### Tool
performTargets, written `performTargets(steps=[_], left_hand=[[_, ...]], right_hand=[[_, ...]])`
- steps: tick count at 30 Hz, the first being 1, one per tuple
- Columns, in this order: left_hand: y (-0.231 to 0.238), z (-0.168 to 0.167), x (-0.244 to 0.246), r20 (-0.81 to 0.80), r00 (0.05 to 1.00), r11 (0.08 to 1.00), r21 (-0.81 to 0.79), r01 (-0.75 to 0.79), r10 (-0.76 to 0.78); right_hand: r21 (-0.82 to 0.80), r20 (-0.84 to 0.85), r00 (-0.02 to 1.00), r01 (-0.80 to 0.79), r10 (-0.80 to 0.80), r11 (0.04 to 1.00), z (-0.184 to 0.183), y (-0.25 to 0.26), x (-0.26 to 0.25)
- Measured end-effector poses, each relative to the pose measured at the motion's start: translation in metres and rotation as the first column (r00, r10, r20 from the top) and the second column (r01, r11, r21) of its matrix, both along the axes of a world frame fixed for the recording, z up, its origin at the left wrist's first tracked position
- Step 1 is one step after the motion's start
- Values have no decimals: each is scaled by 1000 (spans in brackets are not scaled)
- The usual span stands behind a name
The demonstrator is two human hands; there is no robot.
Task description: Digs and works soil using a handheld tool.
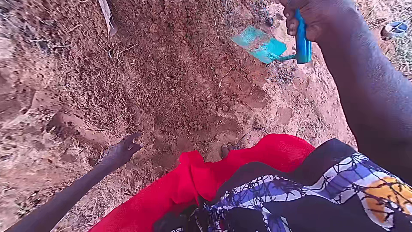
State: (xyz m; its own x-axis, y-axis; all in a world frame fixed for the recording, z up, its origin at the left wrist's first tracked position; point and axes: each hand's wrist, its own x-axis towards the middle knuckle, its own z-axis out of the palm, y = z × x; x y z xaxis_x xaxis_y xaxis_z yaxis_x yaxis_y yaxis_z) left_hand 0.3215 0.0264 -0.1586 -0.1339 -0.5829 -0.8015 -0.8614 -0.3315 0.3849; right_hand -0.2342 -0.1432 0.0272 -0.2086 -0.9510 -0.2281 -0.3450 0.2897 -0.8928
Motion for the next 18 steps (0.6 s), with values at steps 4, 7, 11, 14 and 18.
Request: performTargets(steps=[4,7,11,14,18], left_hand=[[5,-6,11,-7,1000,998,59,28,-28],[5,-8,18,32,999,997,68,41,-43],[4,-11,20,-8,1000,1000,21,9,-9],[2,-4,19,-15,1000,999,31,14,-14],[0,10,18,7,1000,999,-28,21,-21]], right_hand=[[324,-208,976,2,69,946,-42,73,-23],[413,-226,972,31,69,910,-67,98,-25],[454,-269,954,4,133,891,-93,83,-10],[442,-306,935,-27,179,897,-113,72,4],[374,-261,945,-88,196,923,-105,65,15]])
